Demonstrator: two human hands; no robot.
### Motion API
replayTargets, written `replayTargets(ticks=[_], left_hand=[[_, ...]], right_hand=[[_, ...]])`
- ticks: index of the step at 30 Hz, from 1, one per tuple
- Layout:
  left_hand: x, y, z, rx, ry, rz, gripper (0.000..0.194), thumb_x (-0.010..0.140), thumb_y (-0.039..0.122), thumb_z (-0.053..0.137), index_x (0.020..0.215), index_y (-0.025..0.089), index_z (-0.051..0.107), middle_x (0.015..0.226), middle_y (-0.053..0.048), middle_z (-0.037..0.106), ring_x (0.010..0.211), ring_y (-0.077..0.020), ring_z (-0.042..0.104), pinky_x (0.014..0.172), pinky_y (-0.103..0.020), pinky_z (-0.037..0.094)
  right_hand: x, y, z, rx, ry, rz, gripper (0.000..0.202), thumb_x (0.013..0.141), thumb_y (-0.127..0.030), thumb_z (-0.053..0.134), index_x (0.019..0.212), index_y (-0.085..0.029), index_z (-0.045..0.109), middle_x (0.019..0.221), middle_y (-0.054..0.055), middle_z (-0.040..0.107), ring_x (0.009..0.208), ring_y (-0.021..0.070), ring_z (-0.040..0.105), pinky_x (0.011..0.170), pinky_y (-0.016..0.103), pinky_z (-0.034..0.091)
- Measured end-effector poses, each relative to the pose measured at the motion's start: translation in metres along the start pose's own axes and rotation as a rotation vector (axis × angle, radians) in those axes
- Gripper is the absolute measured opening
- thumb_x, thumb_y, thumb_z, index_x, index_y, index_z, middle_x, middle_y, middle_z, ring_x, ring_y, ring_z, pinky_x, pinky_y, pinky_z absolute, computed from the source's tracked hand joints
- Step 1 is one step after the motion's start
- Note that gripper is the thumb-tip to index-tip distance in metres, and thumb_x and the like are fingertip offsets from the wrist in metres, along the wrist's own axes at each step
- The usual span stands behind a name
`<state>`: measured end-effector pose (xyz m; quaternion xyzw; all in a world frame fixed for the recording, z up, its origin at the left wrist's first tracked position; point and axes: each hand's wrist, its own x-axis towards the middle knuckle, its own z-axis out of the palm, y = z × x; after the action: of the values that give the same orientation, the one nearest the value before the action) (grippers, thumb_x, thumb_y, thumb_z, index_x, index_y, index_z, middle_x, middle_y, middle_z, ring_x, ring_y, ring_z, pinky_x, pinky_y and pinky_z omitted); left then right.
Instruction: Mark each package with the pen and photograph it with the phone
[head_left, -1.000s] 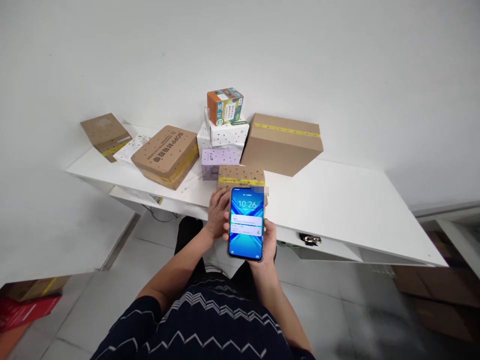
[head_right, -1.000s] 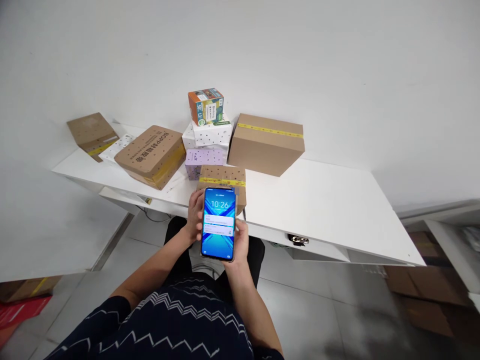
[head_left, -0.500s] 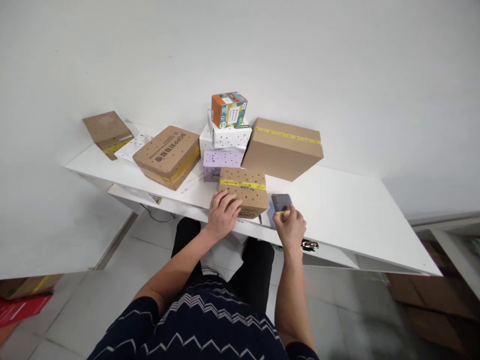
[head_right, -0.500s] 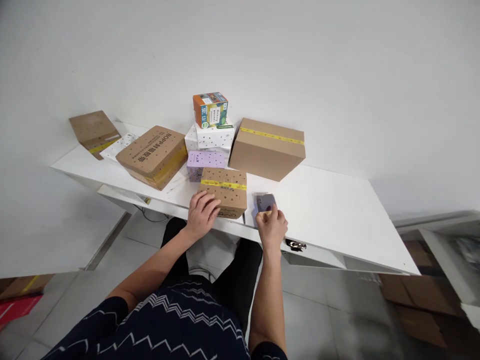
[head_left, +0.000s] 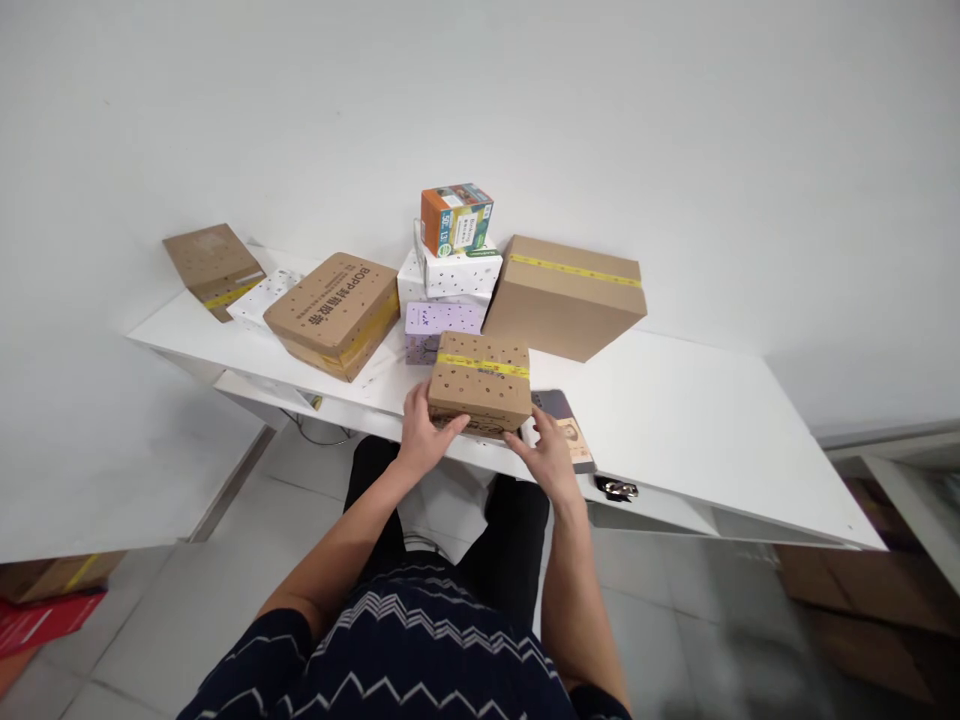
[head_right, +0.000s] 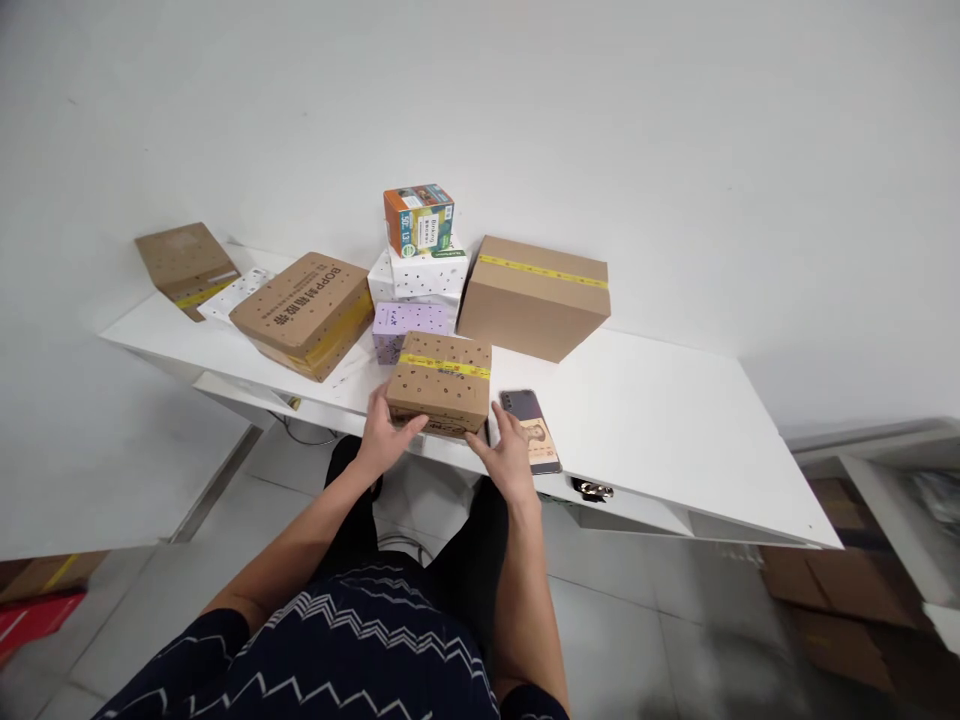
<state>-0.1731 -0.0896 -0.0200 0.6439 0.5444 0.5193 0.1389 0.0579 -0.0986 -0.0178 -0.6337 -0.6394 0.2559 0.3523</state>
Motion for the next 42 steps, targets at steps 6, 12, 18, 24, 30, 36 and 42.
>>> replayTargets(ticks=[6, 12, 18, 24, 30, 36, 42], left_hand=[[0.002, 0.018, -0.01, -0.253, -0.15, -0.12, 0.07, 0.093, 0.045, 0.059, 0.151, 0.026, 0.027, 0.139, -0.017, 0.051, 0.121, -0.0224, 0.059, 0.09, -0.034, 0.056], [0.075, 0.069, 0.021, -0.308, -0.26, 0.089, 0.067, 0.096, 0.053, 0.049, 0.153, 0.03, 0.023, 0.146, -0.014, 0.047, 0.127, -0.0238, 0.055, 0.094, -0.036, 0.057], [0.153, 0.087, 0.099, -0.336, -0.144, 0.319, 0.081, 0.094, 0.055, 0.05, 0.157, 0.027, 0.007, 0.158, -0.015, 0.032, 0.147, -0.0271, 0.031, 0.117, -0.047, 0.035], [0.133, 0.054, 0.052, -0.113, -0.027, 0.362, 0.046, 0.096, 0.049, 0.049, 0.134, 0.024, 0.053, 0.139, -0.012, 0.055, 0.134, -0.0257, 0.047, 0.115, -0.047, 0.036], [0.14, -0.05, -0.079, 0.155, 0.589, 0.072, 0.033, 0.097, 0.042, 0.051, 0.113, 0.014, 0.058, 0.119, -0.011, 0.06, 0.121, -0.0242, 0.051, 0.11, -0.048, 0.039], [0.174, -0.145, -0.176, 0.068, 0.656, -0.331, 0.058, 0.091, 0.047, 0.062, 0.133, 0.011, 0.044, 0.142, -0.015, 0.047, 0.139, -0.0312, 0.039, 0.119, -0.049, 0.028], [0.132, -0.141, -0.174, 0.119, 0.573, -0.345, 0.043, 0.099, 0.048, 0.044, 0.108, 0.009, 0.058, 0.107, -0.009, 0.063, 0.11, -0.0226, 0.056, 0.105, -0.048, 0.042]], right_hand=[[-0.01, -0.034, 0.004, 0.351, 0.086, -0.02, 0.053, 0.086, -0.048, 0.061, 0.133, -0.024, 0.051, 0.127, 0.011, 0.06, 0.114, 0.024, 0.057, 0.096, 0.044, 0.05], [0.023, -0.053, -0.038, 0.556, 0.412, -0.085, 0.072, 0.084, -0.044, 0.064, 0.147, -0.025, 0.036, 0.137, 0.012, 0.053, 0.119, 0.0222, 0.058, 0.096, 0.039, 0.052], [0.121, -0.044, -0.069, 0.464, 0.685, -0.238, 0.074, 0.082, -0.042, 0.06, 0.149, -0.028, 0.03, 0.141, 0.009, 0.046, 0.124, 0.0235, 0.054, 0.099, 0.042, 0.051], [0.202, -0.017, -0.065, 0.17, 0.819, -0.028, 0.057, 0.079, -0.037, 0.065, 0.129, -0.017, 0.046, 0.121, 0.012, 0.05, 0.11, 0.0251, 0.055, 0.093, 0.047, 0.051], [0.213, -0.02, -0.05, 0.14, 0.858, 0.108, 0.032, 0.085, -0.04, 0.061, 0.104, -0.021, 0.044, 0.098, 0.005, 0.05, 0.09, 0.0211, 0.054, 0.088, 0.045, 0.047], [0.127, -0.081, 0.052, 0.383, 0.283, -0.141, 0.031, 0.089, -0.051, 0.05, 0.084, -0.021, 0.055, 0.077, 0.002, 0.058, 0.073, 0.0159, 0.055, 0.074, 0.032, 0.049], [0.091, -0.144, 0.15, 0.502, -0.466, -0.194, 0.069, 0.09, -0.062, 0.047, 0.146, -0.022, 0.044, 0.151, 0.011, 0.047, 0.124, 0.0239, 0.056, 0.104, 0.039, 0.045]])
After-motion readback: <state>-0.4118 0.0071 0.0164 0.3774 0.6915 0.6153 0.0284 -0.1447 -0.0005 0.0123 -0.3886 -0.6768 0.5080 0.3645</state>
